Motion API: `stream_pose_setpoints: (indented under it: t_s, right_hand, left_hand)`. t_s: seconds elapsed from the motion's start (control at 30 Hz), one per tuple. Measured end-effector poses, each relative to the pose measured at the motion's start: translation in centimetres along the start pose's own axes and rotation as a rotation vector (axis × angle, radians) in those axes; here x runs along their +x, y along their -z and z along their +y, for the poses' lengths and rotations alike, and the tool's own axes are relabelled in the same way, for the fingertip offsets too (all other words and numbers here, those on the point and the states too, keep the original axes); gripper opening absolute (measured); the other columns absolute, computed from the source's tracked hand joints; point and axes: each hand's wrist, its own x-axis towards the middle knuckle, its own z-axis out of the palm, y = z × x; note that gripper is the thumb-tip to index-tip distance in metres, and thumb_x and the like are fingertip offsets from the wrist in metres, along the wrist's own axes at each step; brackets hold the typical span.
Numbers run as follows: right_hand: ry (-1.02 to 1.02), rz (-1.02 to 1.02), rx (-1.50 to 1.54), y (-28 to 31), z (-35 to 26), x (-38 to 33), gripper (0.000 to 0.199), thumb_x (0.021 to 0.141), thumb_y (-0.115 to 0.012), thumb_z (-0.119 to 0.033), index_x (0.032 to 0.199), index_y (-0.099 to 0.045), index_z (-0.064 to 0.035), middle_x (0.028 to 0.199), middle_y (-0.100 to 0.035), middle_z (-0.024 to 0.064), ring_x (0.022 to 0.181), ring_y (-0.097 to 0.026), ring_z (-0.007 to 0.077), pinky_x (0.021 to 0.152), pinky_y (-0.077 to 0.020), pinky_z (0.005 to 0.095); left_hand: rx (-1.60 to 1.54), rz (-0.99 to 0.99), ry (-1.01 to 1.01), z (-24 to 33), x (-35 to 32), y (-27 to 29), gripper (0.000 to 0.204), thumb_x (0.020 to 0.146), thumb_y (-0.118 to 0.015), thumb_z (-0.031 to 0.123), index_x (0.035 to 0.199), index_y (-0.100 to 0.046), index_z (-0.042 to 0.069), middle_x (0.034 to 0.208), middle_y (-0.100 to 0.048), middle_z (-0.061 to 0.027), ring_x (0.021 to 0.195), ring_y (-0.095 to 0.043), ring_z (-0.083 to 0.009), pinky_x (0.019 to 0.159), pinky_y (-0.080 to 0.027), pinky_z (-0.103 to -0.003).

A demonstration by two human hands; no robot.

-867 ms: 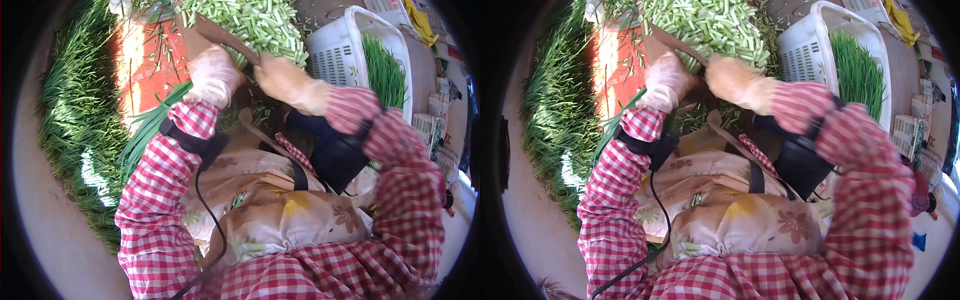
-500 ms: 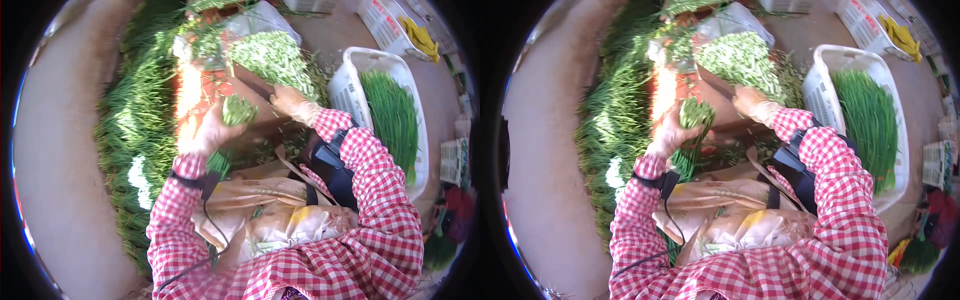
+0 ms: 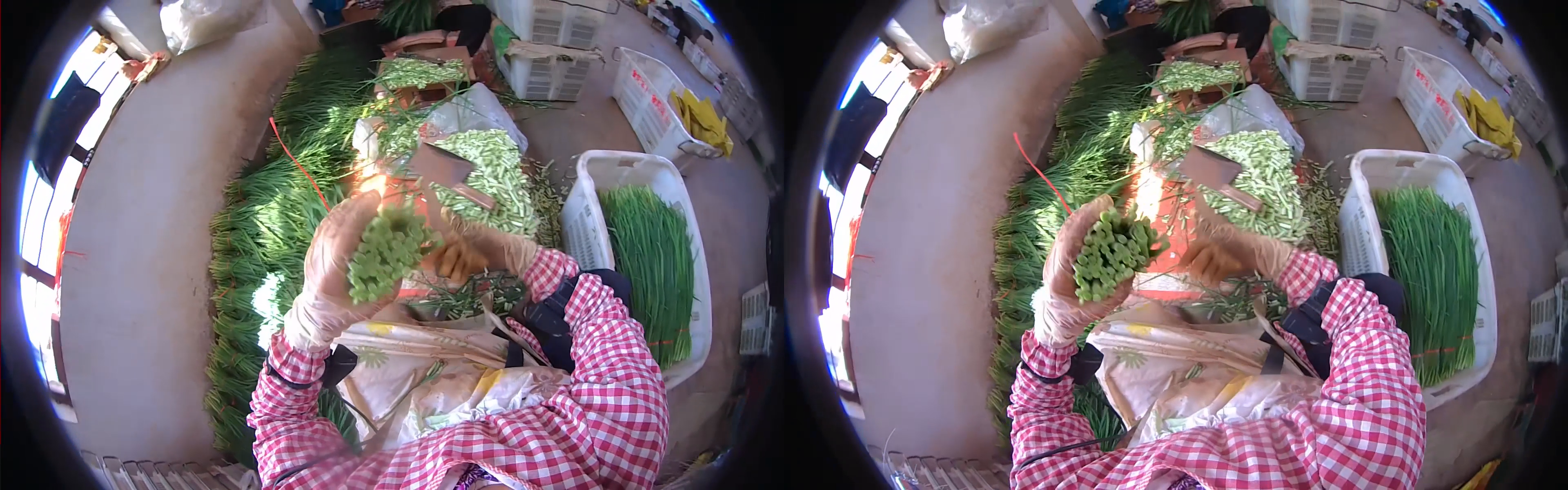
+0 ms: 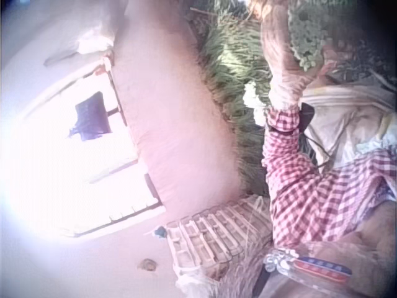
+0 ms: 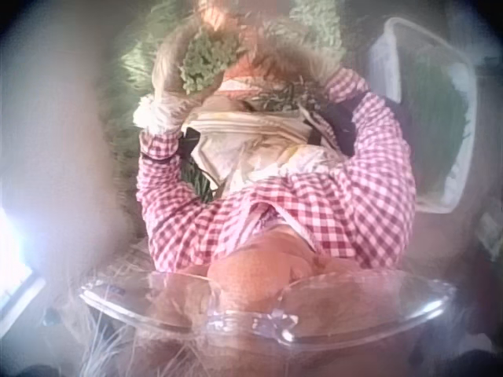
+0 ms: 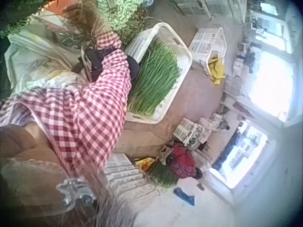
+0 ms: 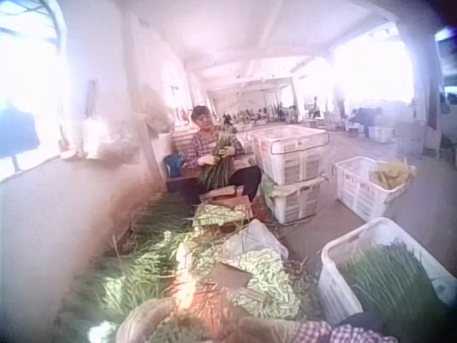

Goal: The person trims bundles of chives using a large knife on a wooden block and places the trimmed bundles into a white plastic basket.

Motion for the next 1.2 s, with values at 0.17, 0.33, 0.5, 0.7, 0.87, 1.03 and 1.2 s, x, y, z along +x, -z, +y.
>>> stream_pose_setpoints:
  t_s: [0.17,0.33,0.5,0.7,0.87,1.03,1.2]
  right_hand:
    - [0.182,0.158,0.235,-8.9,4.4,-1.5,0.076,0.079,-0.051,-0.064,0.116,-0.053,0.0017,0.104,-0.062,0.0155,0.092,-0.062,0.0305,0.081,-0.0517,0.0424]
    - [0.344,0.217,-0.057,-7.6,4.3,-1.6,0.058,0.077,-0.069,-0.040,0.117,-0.051,-0.0010,0.106,-0.061,0.0142,0.090,-0.063,0.0207,0.082,-0.0525,0.0330]
    - [0.710,0.664,-0.794,-7.2,3.5,-2.1,0.064,0.063,-0.082,-0.041,0.111,-0.058,-0.0048,0.099,-0.064,0.0055,0.094,-0.058,0.0179,0.087,-0.0454,0.0316]
    - [0.467,0.364,-0.380,-10.7,3.2,-2.5,0.059,0.068,-0.078,-0.041,0.109,-0.059,-0.0029,0.097,-0.065,0.0075,0.084,-0.062,0.0152,0.079,-0.0505,0.0287]
    - [0.278,-0.329,0.237,-13.2,4.0,-2.3,0.064,0.079,-0.061,-0.054,0.113,-0.056,0.0002,0.103,-0.064,0.0128,0.086,-0.064,0.0216,0.079,-0.0531,0.0339]
    - [0.255,0.061,0.298,-5.3,6.3,-2.2,0.072,0.079,-0.056,-0.060,0.120,-0.052,-0.0001,0.110,-0.061,0.0140,0.092,-0.063,0.0229,0.084,-0.0513,0.0362]
    - [0.274,0.199,-0.009,-8.2,4.5,-6.6,0.080,0.083,-0.039,-0.068,0.133,-0.040,-0.0049,0.123,-0.054,0.0100,0.108,-0.054,0.0198,0.093,-0.0444,0.0319]
  left_hand:
    - [0.271,-0.204,-0.530,4.4,-1.9,-7.9,0.048,0.082,-0.052,0.019,0.129,-0.047,0.010,0.132,-0.048,-0.0115,0.125,-0.044,-0.0254,0.104,-0.031,-0.045]
    - [-0.034,-0.452,-0.940,8.4,-5.2,-8.6,0.033,0.074,-0.059,0.017,0.104,-0.059,0.003,0.104,-0.061,-0.0129,0.106,-0.057,-0.0271,0.093,-0.048,-0.041]
    - [-0.383,-0.393,0.172,2.2,-9.2,-2.9,0.019,0.071,-0.061,0.002,0.089,-0.066,0.005,0.084,-0.065,-0.0081,0.080,-0.063,-0.0206,0.075,-0.052,-0.031]
    - [-0.918,-0.151,0.877,-8.1,-13.1,-3.6,0.054,0.087,-0.056,0.045,0.105,-0.058,-0.006,0.094,-0.065,-0.0165,0.090,-0.063,-0.0241,0.087,-0.048,-0.033]
    - [-1.443,0.108,0.933,-5.1,-5.7,-9.1,0.087,0.077,-0.042,0.074,0.134,-0.037,0.009,0.138,-0.040,-0.0119,0.121,-0.043,-0.0283,0.096,-0.041,-0.044]
    - [-2.187,0.283,0.562,-4.7,-1.3,-12.2,0.056,0.086,-0.053,0.049,0.125,-0.051,0.009,0.125,-0.055,-0.0087,0.113,-0.052,-0.0264,0.100,-0.039,-0.043]
    - [-1.810,0.461,0.857,-5.0,0.3,-12.1,0.033,0.080,-0.067,0.024,0.106,-0.060,0.005,0.099,-0.066,-0.0095,0.085,-0.064,-0.0247,0.081,-0.053,-0.041]
